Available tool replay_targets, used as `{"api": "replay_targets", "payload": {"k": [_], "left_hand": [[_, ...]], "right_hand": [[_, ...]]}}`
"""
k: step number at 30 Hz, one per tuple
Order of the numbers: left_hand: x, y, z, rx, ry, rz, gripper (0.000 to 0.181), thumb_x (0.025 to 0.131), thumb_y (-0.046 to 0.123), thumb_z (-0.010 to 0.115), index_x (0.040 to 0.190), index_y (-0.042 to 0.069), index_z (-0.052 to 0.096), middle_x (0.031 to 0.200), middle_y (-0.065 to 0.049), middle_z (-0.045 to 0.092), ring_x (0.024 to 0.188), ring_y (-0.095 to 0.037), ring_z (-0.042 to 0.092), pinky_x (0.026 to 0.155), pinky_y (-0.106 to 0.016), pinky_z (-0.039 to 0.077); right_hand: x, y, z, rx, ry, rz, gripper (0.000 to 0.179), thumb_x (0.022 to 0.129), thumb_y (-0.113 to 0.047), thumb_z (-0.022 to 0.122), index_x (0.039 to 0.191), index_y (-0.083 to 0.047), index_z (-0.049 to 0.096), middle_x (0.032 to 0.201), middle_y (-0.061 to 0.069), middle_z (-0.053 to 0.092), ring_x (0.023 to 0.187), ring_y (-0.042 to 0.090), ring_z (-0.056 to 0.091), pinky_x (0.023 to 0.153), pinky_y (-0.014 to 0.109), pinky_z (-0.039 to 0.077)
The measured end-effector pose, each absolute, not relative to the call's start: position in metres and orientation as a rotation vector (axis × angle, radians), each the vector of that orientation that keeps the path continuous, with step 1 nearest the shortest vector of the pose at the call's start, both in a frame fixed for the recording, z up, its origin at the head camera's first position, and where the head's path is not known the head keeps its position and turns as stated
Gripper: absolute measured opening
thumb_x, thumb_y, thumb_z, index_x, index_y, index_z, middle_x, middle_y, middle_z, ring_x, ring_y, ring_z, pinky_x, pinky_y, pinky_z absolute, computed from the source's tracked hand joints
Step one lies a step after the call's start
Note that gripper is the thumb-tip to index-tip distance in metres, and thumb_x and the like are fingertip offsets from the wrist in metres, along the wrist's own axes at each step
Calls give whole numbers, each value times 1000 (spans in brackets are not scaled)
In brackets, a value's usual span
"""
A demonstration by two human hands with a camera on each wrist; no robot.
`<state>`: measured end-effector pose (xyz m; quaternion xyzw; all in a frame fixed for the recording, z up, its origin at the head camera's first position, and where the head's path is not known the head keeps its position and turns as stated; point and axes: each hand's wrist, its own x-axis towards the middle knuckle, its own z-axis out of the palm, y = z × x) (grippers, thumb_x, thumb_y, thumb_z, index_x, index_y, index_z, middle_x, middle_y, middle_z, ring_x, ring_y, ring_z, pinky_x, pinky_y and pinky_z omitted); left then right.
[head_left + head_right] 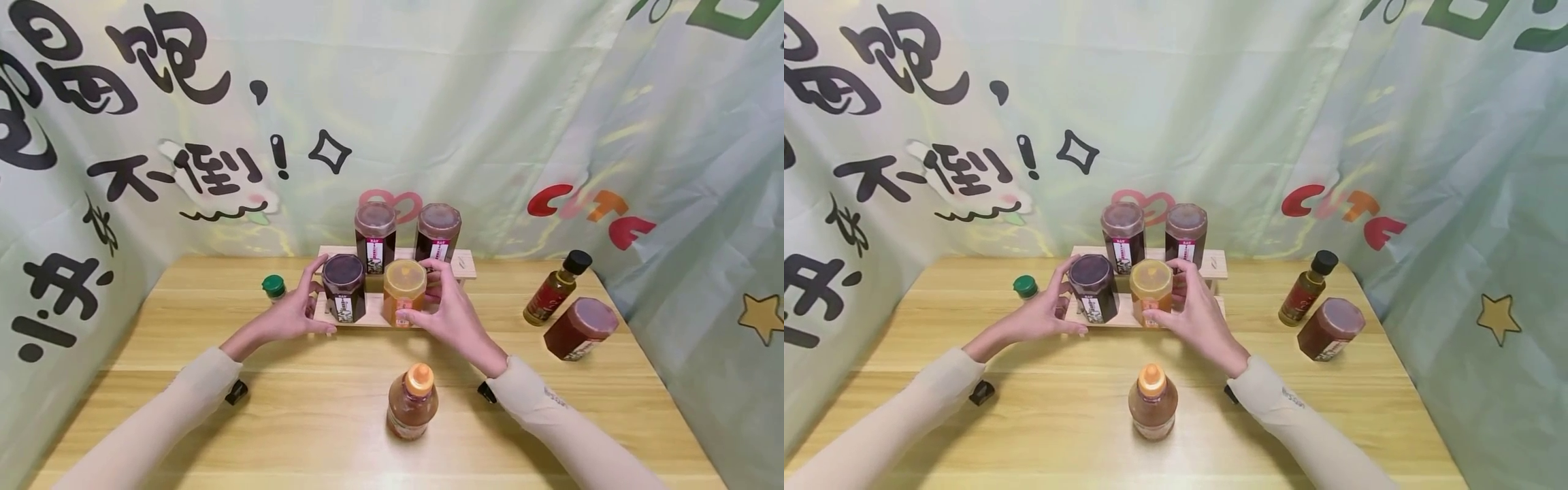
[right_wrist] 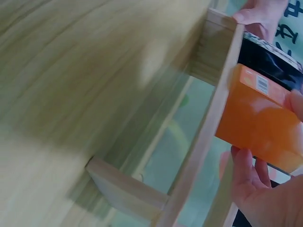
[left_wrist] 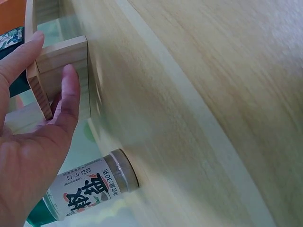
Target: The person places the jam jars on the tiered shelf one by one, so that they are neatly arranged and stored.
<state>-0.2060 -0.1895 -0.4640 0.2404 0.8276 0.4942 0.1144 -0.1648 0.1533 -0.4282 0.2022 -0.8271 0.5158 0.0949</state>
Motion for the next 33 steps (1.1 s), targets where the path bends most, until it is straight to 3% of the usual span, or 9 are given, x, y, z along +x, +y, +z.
{"api": "replay_targets", "payload": {"k": [8,18,25,33], "left_hand": [[-207,-189,-463,729,2427,1447,145,79,6,99,174,40,-4,134,-28,64,61,-26,62,48,-37,56],[-207,-189,-462,709,2423,1439,144,80,5,99,174,41,-5,135,-29,63,61,-28,63,49,-42,58],[-208,-189,-462,706,2415,1441,143,81,5,98,173,43,-5,135,-29,62,62,-34,65,50,-46,59],[-209,-190,-464,709,2419,1435,144,80,4,98,173,43,-5,134,-29,62,61,-29,65,49,-42,58]], "right_hand": [[-164,152,-437,506,-2457,1627,90,77,2,98,144,2,37,132,29,64,115,40,71,101,42,61],[-162,150,-437,488,-2461,1692,79,81,11,91,139,3,38,136,32,64,123,42,68,104,42,59],[-156,155,-434,495,-2471,1588,80,81,5,93,140,2,39,133,25,62,119,37,68,102,41,60],[-143,167,-424,549,-2408,1655,79,86,1,93,143,-2,38,142,21,63,124,37,68,101,52,60]]}}
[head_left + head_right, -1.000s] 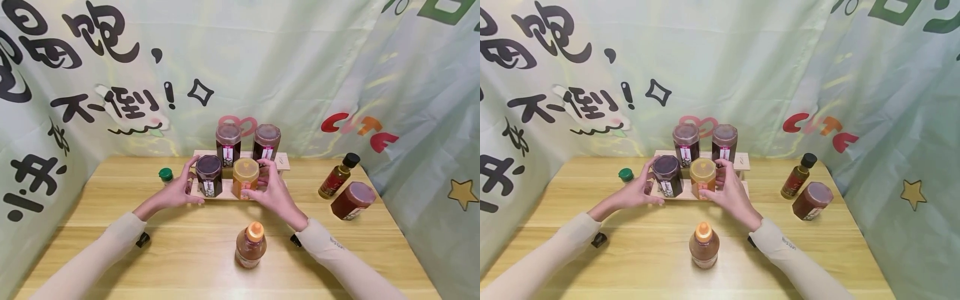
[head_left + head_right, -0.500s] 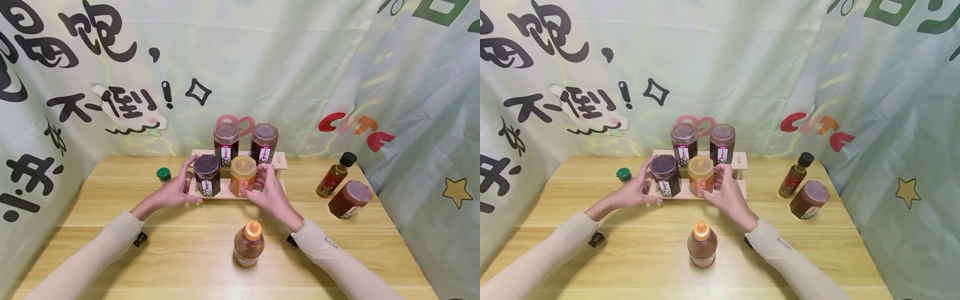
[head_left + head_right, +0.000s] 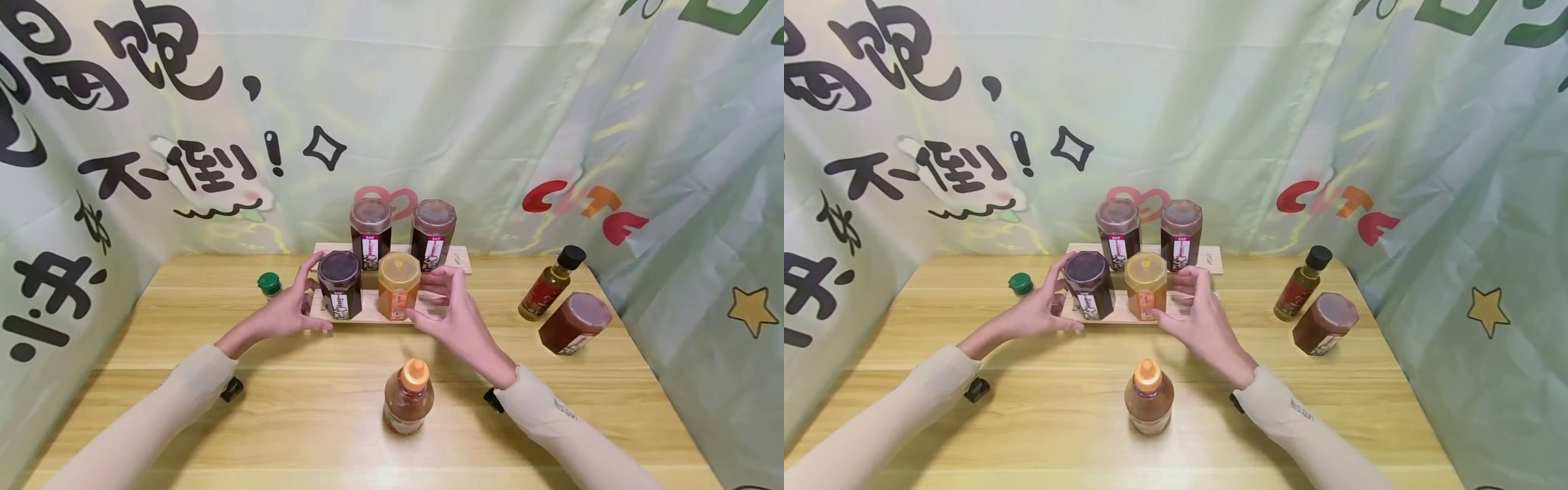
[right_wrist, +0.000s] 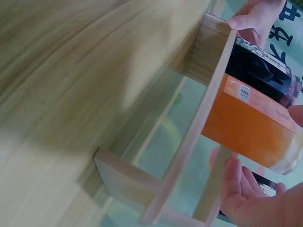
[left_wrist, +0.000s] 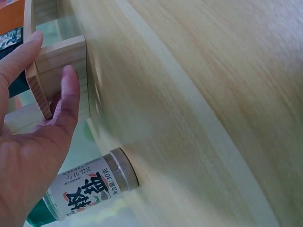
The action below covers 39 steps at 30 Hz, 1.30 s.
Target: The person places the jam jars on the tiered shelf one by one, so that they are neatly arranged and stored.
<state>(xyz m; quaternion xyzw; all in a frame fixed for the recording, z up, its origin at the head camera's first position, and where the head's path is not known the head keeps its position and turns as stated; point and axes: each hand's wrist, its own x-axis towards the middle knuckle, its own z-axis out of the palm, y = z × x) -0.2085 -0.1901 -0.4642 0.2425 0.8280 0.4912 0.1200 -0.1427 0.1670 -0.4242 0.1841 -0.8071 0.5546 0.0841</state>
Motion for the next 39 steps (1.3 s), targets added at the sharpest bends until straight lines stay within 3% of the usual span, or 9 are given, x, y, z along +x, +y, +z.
{"api": "replay_targets", "payload": {"k": [5,10,15,19,25,33,39], "left_hand": [[-207,-189,-463,680,2388,1455,144,81,2,97,173,45,-4,135,-30,60,63,-35,67,51,-48,61],[-207,-188,-463,671,2366,1473,143,81,0,96,172,45,-4,137,-32,59,65,-39,68,52,-52,61],[-207,-189,-464,677,2369,1477,143,81,0,97,172,45,-4,137,-32,59,66,-40,68,52,-52,61],[-207,-189,-464,683,2370,1473,143,81,1,97,172,45,-4,137,-32,60,66,-41,68,52,-51,61],[-206,-190,-463,678,2376,1471,143,81,-1,96,173,46,-4,137,-32,59,65,-39,67,52,-51,61],[-207,-190,-463,686,2356,1488,144,81,-1,96,173,45,-4,138,-33,59,66,-39,67,51,-51,61],[-207,-189,-462,685,2365,1481,143,81,-1,96,173,45,-4,137,-32,59,65,-39,67,51,-51,61]], "right_hand": [[-133,180,-416,534,-2421,1587,78,87,-2,92,146,-5,40,144,15,64,128,32,66,103,54,58],[-125,199,-408,529,-2419,1507,75,89,-4,90,147,-2,42,143,13,65,128,36,66,101,50,59],[-118,225,-403,529,-2360,1421,66,91,1,87,144,1,48,140,9,66,124,35,68,99,36,59],[-109,248,-397,492,-2309,1367,62,92,7,84,144,1,51,138,5,67,121,26,69,97,25,57],[-96,280,-384,392,-2285,1355,62,93,10,80,146,1,49,137,5,67,115,15,69,91,18,56],[-88,318,-378,186,-2236,1374,59,93,10,79,144,3,50,135,14,67,114,18,70,92,18,58],[-86,350,-386,59,-2250,1305,66,90,6,84,147,0,50,138,4,64,120,12,65,99,15,51]]}}
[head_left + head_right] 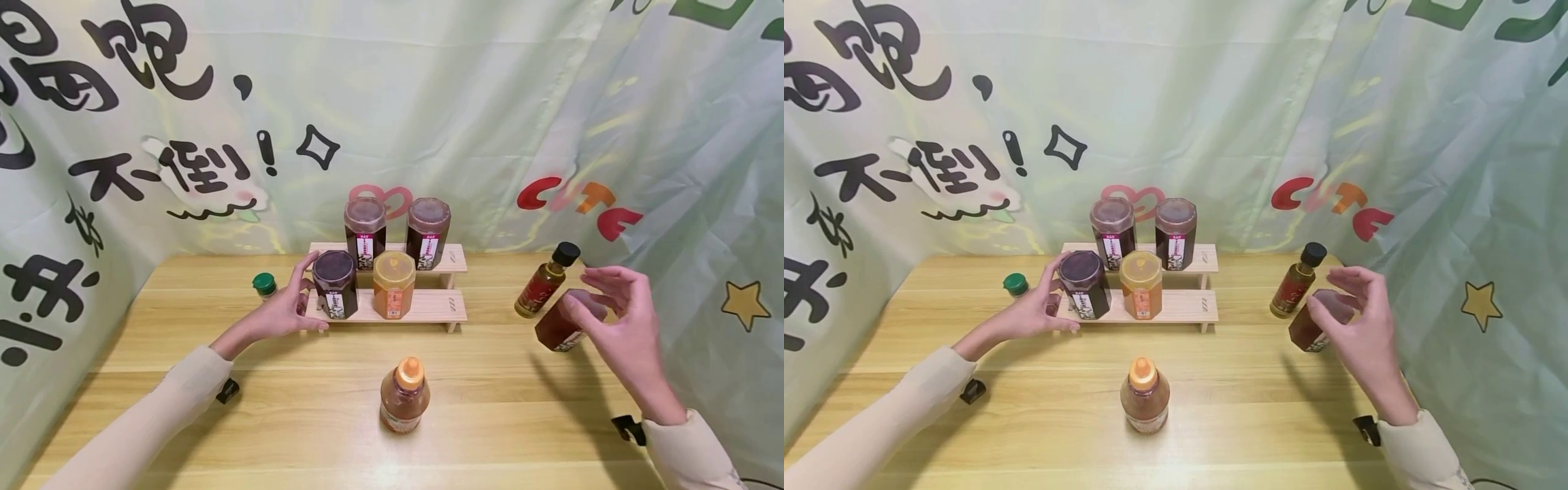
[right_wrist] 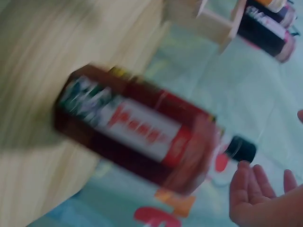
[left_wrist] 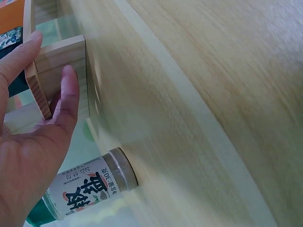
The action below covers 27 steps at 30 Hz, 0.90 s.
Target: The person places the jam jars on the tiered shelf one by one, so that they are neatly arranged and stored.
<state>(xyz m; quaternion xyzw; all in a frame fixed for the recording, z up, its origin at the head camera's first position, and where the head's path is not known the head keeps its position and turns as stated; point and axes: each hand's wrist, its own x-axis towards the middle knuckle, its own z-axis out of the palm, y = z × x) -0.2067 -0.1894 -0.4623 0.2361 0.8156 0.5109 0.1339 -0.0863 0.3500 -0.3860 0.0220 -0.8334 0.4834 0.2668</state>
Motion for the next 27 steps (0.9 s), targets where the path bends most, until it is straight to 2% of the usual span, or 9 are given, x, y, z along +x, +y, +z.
{"api": "replay_targets", "payload": {"k": [3,6,9,11,12,15,19,23,27], "left_hand": [[-206,-189,-461,682,2366,1479,143,81,0,96,173,45,-4,136,-32,60,64,-39,67,51,-51,61],[-206,-188,-460,687,2375,1476,144,81,0,96,173,44,-4,135,-32,60,63,-40,66,51,-50,60],[-206,-188,-461,692,2385,1471,143,80,0,97,173,43,-4,135,-31,60,63,-38,66,51,-50,60],[-206,-189,-461,693,2386,1471,143,81,0,97,173,43,-4,134,-31,60,63,-38,66,51,-50,60],[-206,-189,-461,693,2387,1471,143,81,0,97,173,43,-4,134,-31,61,63,-37,66,51,-50,60],[-206,-190,-462,693,2383,1474,143,81,0,97,173,44,-4,134,-30,61,63,-37,66,51,-50,60],[-207,-189,-463,698,2367,1485,143,81,-1,97,173,45,-3,135,-30,61,64,-35,66,51,-50,61],[-208,-189,-465,702,2367,1486,143,80,-1,97,173,46,-3,135,-30,61,64,-31,66,52,-50,61],[-207,-189,-465,701,2371,1484,144,80,-1,97,173,46,-3,135,-30,60,64,-31,65,51,-50,61]], "right_hand": [[-86,367,-393,-10,-2383,1218,80,91,-7,88,158,-6,43,150,9,56,135,14,55,101,8,42],[-88,382,-402,-22,-2507,1189,96,93,-14,88,168,-7,28,164,22,42,150,32,43,102,3,33],[-91,392,-411,-26,-2587,1216,107,93,-13,88,171,-4,15,168,33,31,147,54,38,97,1,34],[-92,397,-418,-25,-2610,1247,112,91,-9,88,170,-1,10,165,39,28,139,57,40,92,1,38],[-93,398,-421,-31,-2621,1256,112,91,-8,88,170,-1,9,163,40,29,135,54,43,89,1,40],[-93,402,-433,-32,-2635,1287,112,91,-5,87,169,-1,6,157,40,32,123,26,54,83,2,44],[-93,406,-447,25,-2630,1315,111,89,5,86,167,1,8,144,32,41,102,-8,52,81,5,50],[-93,408,-455,101,-2609,1329,108,86,13,83,165,4,11,139,27,43,100,-11,54,79,7,51],[-94,408,-457,110,-2618,1287,102,90,9,83,164,2,13,141,26,44,105,-12,51,82,5,47]]}}
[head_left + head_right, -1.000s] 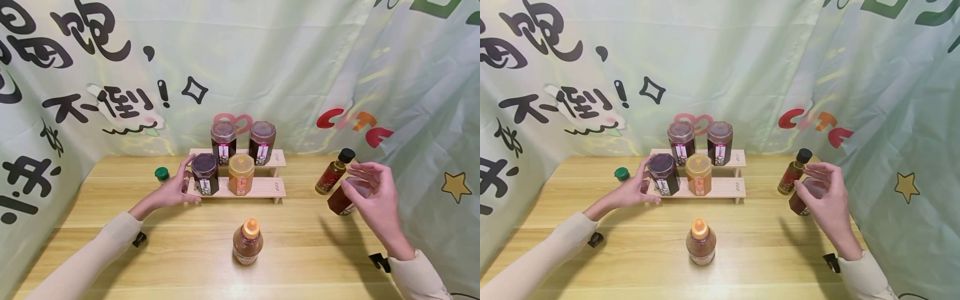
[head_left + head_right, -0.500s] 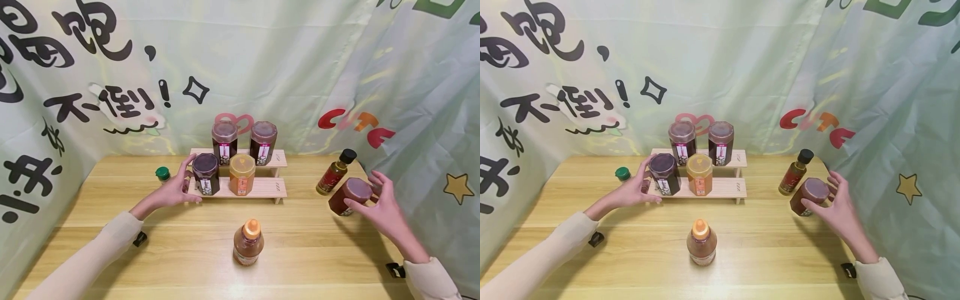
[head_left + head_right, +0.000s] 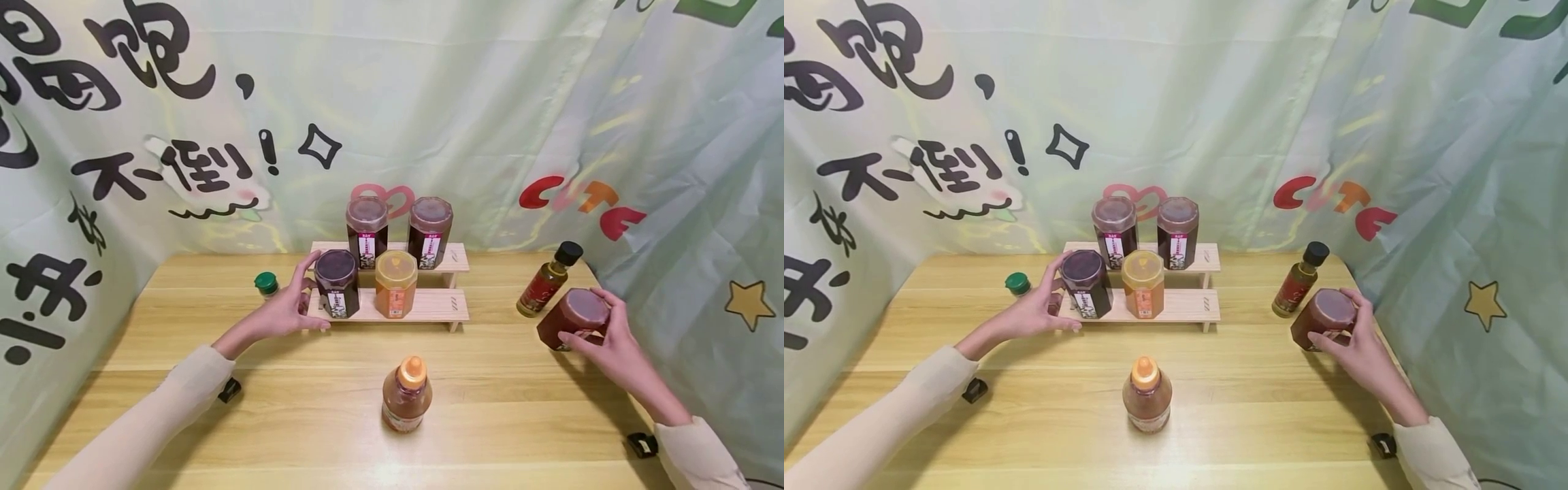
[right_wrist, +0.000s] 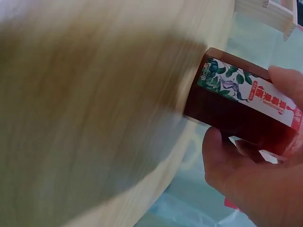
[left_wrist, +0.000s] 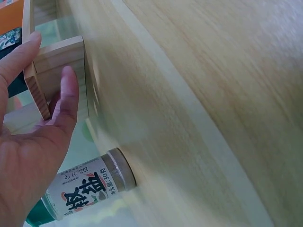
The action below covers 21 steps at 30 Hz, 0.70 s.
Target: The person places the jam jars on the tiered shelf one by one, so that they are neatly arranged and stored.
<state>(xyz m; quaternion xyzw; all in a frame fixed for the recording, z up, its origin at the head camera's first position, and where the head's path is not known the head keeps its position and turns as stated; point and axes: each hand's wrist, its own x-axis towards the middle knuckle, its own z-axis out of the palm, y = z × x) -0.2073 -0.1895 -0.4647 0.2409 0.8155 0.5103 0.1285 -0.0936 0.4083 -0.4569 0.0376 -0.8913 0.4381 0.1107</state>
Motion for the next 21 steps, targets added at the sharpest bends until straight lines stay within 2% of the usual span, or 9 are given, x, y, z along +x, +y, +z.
{"api": "replay_targets", "payload": {"k": [7,15,21], "left_hand": [[-207,-190,-464,702,2385,1466,143,81,1,97,173,44,-4,136,-31,61,63,-29,65,51,-49,60],[-207,-191,-464,716,2398,1456,142,82,4,97,173,42,-4,135,-30,62,62,-27,63,49,-42,58],[-207,-190,-464,710,2396,1453,142,82,4,97,173,42,-4,136,-31,62,63,-28,64,50,-48,60]], "right_hand": [[-90,406,-454,98,-2628,1246,97,93,2,85,163,0,18,140,27,49,101,-11,55,80,6,48],[-81,396,-452,40,-2628,1162,97,90,-4,90,164,0,26,135,29,55,101,-12,53,79,5,47],[-73,382,-444,45,-2612,1100,96,87,-10,94,161,-1,34,131,26,60,100,-10,54,80,6,48]]}}
